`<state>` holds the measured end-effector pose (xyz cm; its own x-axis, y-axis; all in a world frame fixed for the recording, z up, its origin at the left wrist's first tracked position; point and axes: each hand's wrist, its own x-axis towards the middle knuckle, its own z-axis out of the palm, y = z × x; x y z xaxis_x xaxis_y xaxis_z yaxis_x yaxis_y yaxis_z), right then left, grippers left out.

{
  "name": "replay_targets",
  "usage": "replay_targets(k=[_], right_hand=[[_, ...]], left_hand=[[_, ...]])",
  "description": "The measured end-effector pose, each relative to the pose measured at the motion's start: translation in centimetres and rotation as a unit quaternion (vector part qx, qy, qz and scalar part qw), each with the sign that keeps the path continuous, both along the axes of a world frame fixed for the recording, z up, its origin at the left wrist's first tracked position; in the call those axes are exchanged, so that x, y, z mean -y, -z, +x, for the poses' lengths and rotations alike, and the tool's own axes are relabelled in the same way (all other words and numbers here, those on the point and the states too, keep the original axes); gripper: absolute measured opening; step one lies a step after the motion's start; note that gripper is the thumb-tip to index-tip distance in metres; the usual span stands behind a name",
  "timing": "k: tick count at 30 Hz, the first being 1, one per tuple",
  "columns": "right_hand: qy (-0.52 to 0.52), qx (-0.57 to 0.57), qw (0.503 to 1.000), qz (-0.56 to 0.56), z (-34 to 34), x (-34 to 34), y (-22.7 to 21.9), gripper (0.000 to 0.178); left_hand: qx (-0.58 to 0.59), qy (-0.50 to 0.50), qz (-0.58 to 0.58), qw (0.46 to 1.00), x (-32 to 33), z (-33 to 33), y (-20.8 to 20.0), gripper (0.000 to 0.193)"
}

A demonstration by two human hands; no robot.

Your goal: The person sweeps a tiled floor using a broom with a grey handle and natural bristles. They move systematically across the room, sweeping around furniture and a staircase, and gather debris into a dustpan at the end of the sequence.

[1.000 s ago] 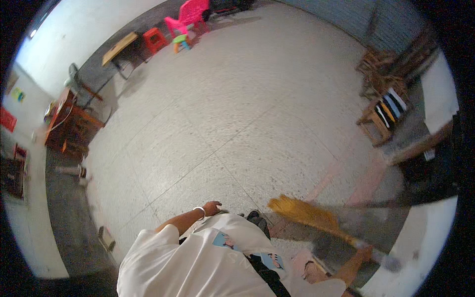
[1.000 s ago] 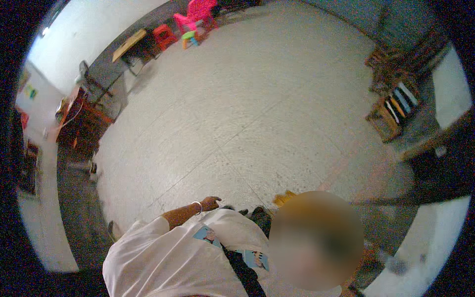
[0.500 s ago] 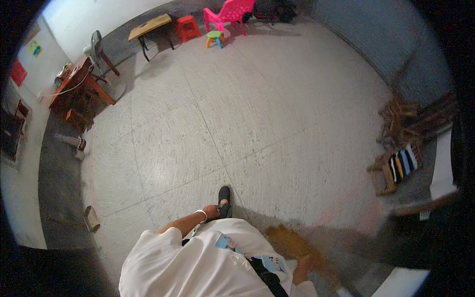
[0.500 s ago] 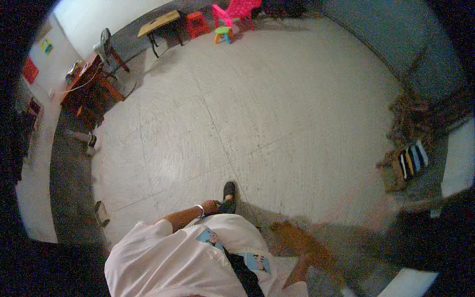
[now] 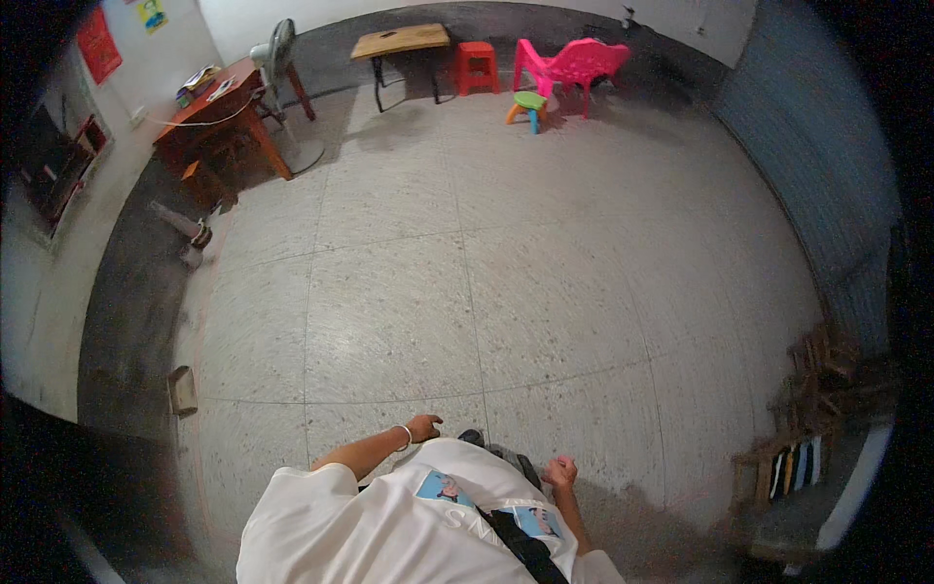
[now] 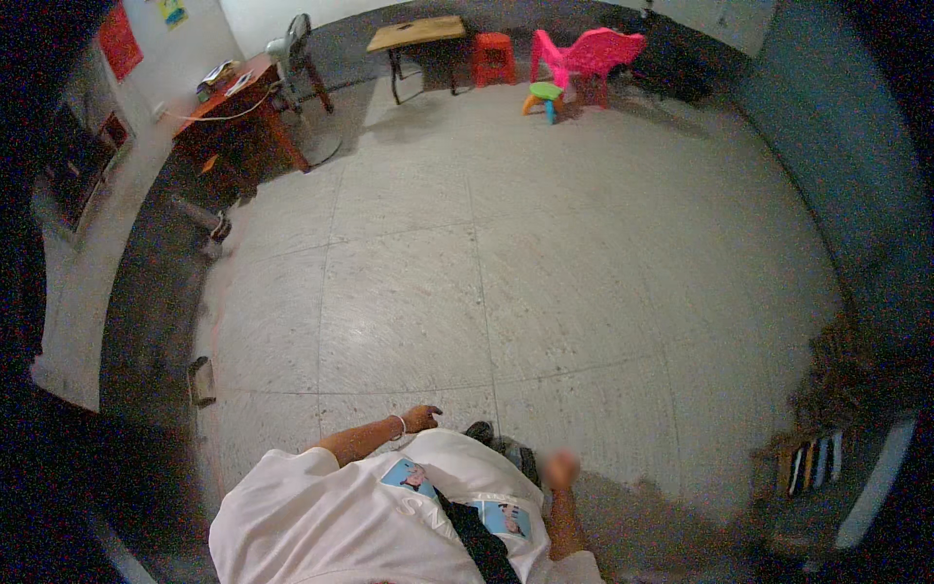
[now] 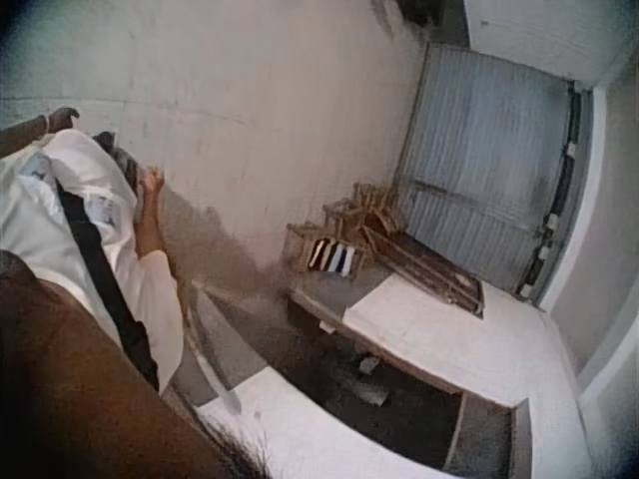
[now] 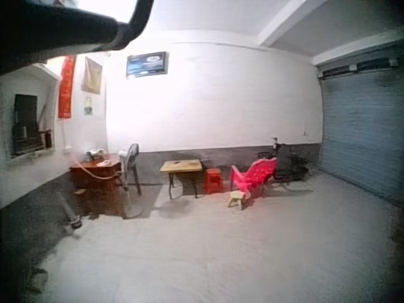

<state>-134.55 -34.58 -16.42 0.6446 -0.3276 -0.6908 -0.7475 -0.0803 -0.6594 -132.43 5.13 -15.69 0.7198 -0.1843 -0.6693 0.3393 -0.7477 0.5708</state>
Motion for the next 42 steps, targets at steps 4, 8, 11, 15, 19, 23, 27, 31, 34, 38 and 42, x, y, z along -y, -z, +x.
replay_targets(k=[4,8,11,15,19,23,27,31,34,38,42], right_hand=[[-0.136,0.025,0.990,-0.026,1.5,6.4,10.4,0.019],[-0.346,0.012,0.928,-0.139,4.5,8.5,12.9,0.012],[-0.376,-0.008,0.908,-0.186,9.3,9.5,13.0,0.011],[-0.390,-0.013,0.894,-0.220,19.7,11.9,11.5,0.008],[-0.377,0.027,0.900,-0.216,33.9,11.8,9.9,0.006],[-0.310,0.086,0.931,-0.175,49.0,7.3,7.2,0.004],[-0.296,0.060,0.950,-0.085,58.7,-7.5,0.9,0.009],[-0.324,0.051,0.943,0.058,61.5,-22.3,-4.6,0.011],[-0.402,0.043,0.909,0.104,62.0,-31.3,-3.9,0.008],[-0.527,0.020,0.847,0.072,62.8,-38.1,-1.5,0.008],[-0.559,-0.017,0.829,0.001,62.4,-41.1,1.1,0.012]], left_hand=[[-0.021,-0.006,-0.063,0.998,1.0,2.4,1.6,0.042],[0.048,0.010,-0.106,0.993,1.0,4.2,7.2,0.039],[0.049,-0.055,-0.146,0.987,1.9,9.0,8.0,0.039],[-0.003,-0.117,0.006,0.993,2.4,17.6,1.1,0.043],[0.020,-0.217,0.004,0.976,0.2,22.4,1.1,0.045],[0.066,-0.265,0.003,0.962,-0.6,26.2,-3.2,0.044],[0.029,-0.294,0.041,0.955,-2.0,26.1,-5.1,0.041],[0.016,-0.318,0.006,0.948,-6.3,27.1,-2.3,0.043],[0.062,-0.370,-0.042,0.926,-11.1,28.5,0.6,0.045],[0.065,-0.433,-0.031,0.899,-19.4,31.7,-2.0,0.044],[0.068,-0.468,-0.058,0.879,-27.8,30.7,-2.8,0.047]])
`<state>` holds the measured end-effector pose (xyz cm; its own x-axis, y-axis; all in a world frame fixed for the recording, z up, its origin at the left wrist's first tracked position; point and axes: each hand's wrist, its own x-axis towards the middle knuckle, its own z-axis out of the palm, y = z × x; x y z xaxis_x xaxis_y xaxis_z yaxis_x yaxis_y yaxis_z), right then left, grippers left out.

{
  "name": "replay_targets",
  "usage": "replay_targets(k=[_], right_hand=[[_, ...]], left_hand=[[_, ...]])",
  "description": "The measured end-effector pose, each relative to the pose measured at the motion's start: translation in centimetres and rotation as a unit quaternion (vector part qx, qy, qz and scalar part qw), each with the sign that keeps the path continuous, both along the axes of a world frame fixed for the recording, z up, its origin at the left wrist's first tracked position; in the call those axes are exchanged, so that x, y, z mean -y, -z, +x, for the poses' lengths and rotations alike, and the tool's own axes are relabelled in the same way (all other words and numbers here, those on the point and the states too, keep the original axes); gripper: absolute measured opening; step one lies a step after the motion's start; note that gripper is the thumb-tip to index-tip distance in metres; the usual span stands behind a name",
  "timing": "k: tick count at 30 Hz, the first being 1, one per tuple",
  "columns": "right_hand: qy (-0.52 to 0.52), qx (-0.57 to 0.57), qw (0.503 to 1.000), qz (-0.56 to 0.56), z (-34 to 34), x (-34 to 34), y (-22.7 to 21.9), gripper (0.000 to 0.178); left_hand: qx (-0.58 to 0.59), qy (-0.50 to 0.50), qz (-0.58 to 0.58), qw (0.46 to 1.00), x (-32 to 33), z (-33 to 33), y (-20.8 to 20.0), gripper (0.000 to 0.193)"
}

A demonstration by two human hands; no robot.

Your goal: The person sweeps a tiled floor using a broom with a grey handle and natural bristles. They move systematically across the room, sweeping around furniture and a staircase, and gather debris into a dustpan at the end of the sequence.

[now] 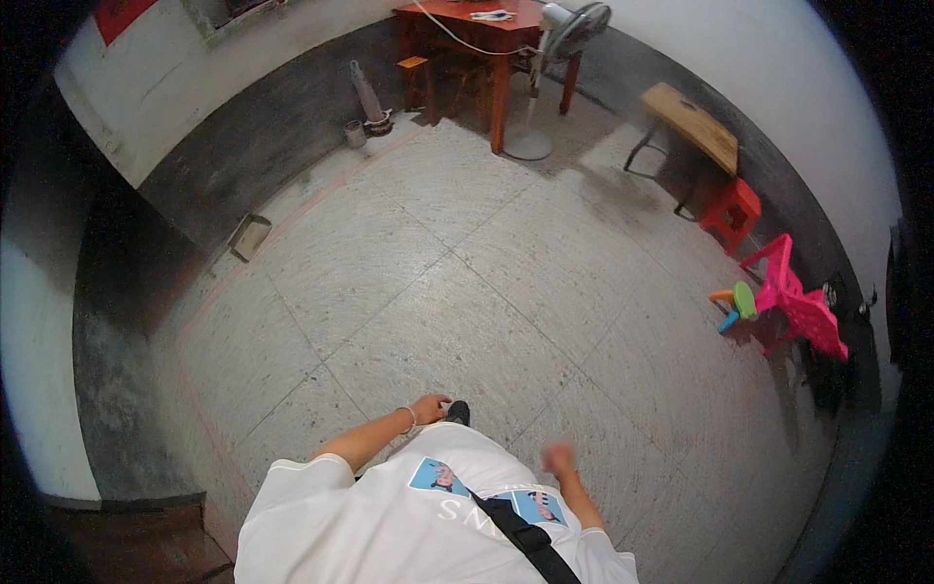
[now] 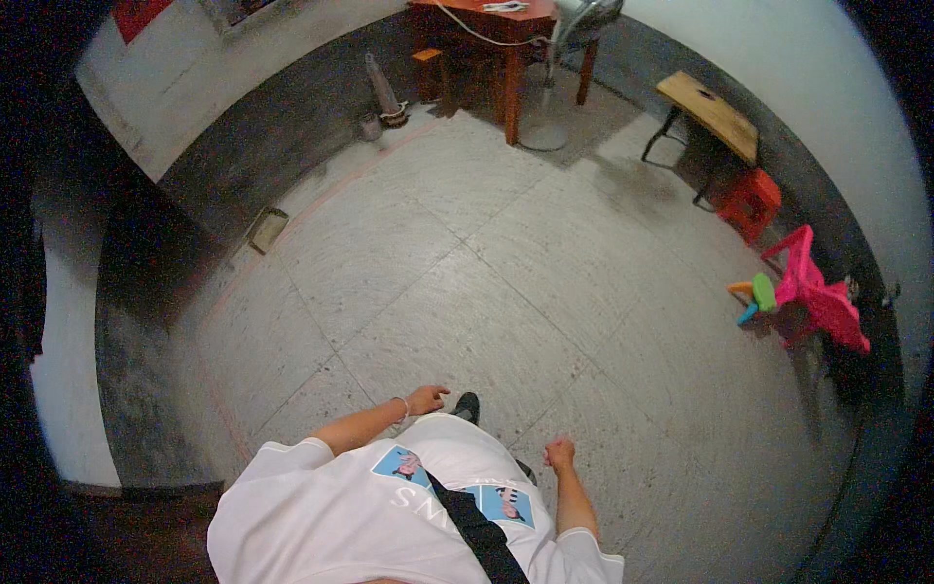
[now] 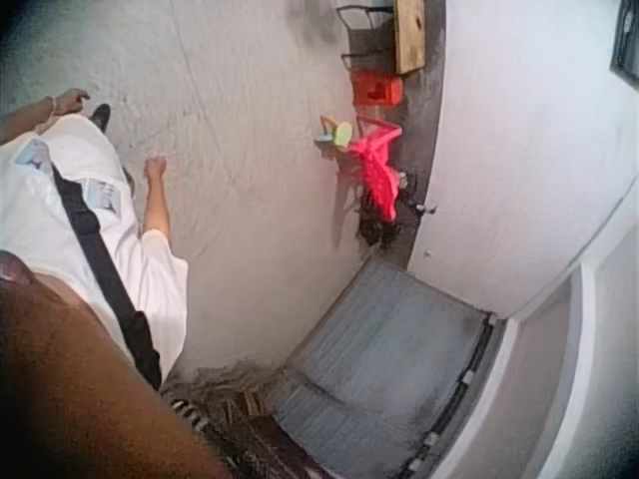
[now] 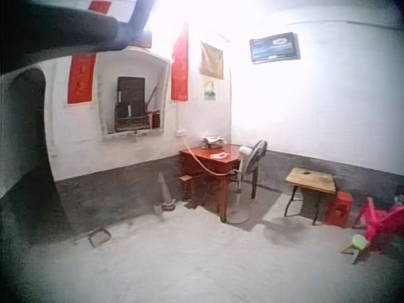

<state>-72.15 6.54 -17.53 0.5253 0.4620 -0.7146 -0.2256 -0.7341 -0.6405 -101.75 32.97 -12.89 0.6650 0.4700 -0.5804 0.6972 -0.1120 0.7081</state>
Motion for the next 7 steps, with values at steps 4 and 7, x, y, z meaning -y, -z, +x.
replay_targets(k=[4,7], right_hand=[[-0.278,0.212,0.936,-0.040,2.3,0.4,7.8,0.028],[-0.295,0.432,0.847,0.091,3.9,-1.2,12.4,0.031]], left_hand=[[-0.039,-0.030,0.034,0.998,-6.6,-1.6,0.8,0.046],[-0.071,-0.081,0.011,0.994,-10.4,-1.6,0.9,0.046]])
